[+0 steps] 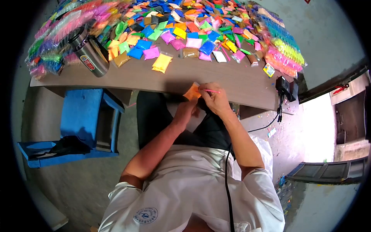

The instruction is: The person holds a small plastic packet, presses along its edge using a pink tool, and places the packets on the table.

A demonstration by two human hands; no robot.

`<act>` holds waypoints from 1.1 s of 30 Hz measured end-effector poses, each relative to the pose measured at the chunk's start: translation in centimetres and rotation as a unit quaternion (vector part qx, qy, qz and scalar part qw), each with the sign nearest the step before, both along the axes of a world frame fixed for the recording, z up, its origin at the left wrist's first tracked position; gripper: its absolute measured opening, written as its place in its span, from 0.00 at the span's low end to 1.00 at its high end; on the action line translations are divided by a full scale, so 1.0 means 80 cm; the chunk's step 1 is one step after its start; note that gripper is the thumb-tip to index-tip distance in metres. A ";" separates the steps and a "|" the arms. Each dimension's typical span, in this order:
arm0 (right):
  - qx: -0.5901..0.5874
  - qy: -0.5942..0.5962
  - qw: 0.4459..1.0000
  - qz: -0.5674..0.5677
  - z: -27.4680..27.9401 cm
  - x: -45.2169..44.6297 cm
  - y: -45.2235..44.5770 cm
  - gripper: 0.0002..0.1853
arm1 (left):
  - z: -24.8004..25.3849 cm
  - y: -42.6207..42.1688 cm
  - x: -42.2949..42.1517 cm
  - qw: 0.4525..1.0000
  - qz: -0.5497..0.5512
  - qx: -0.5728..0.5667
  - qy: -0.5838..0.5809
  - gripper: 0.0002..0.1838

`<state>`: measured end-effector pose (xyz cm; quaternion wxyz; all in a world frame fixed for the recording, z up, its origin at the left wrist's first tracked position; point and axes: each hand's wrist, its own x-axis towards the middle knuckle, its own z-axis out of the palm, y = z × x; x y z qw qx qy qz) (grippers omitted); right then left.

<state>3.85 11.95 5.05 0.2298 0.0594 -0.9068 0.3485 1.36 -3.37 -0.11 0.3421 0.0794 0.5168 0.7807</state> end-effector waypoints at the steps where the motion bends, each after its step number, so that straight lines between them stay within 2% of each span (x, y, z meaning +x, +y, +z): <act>1: -0.001 0.009 1.000 0.010 -0.005 0.000 0.002 0.04 | 0.002 -0.001 -0.001 1.000 0.007 -0.015 -0.018 0.29; 5: 0.023 -0.003 0.999 0.038 -0.001 0.000 0.009 0.04 | -0.013 -0.002 -0.018 1.000 -0.010 0.009 -0.028 0.30; 9: 0.033 -0.010 0.999 0.037 -0.002 -0.004 0.010 0.04 | -0.002 0.003 -0.023 1.000 -0.005 -0.028 0.002 0.31; 11: -0.008 -0.018 1.000 0.000 -0.008 -0.005 0.006 0.04 | -0.005 0.008 -0.024 0.999 -0.002 -0.034 0.015 0.31; 15: 0.012 0.028 0.999 -0.038 -0.018 -0.004 0.003 0.04 | -0.012 0.010 -0.023 0.998 -0.003 -0.028 0.060 0.28; 17: 0.013 0.058 0.992 -0.113 -0.018 -0.003 0.008 0.05 | -0.022 0.009 -0.022 0.997 -0.001 -0.031 0.072 0.28; 18: 0.013 0.060 0.992 -0.114 -0.015 -0.002 0.011 0.05 | -0.020 0.009 -0.022 0.996 0.004 -0.042 0.078 0.28; 20: -0.073 0.037 0.991 -0.108 -0.013 0.003 0.015 0.04 | -0.020 0.009 -0.022 0.995 0.007 -0.053 0.083 0.28; 21: -0.073 0.037 0.991 -0.108 -0.009 0.006 0.010 0.04 | -0.019 0.010 -0.021 0.996 0.009 -0.045 0.079 0.28; 24: -0.037 0.060 0.992 -0.109 -0.008 0.013 -0.006 0.04 | -0.013 0.012 -0.014 0.996 0.014 -0.033 0.078 0.28; 29: 0.099 0.055 0.987 -0.111 -0.026 0.004 0.008 0.04 | -0.005 0.012 -0.015 0.996 0.013 -0.035 0.080 0.28; 33: 0.015 0.030 0.996 -0.084 -0.011 0.000 0.017 0.04 | -0.009 0.013 -0.013 0.996 0.019 -0.049 0.078 0.27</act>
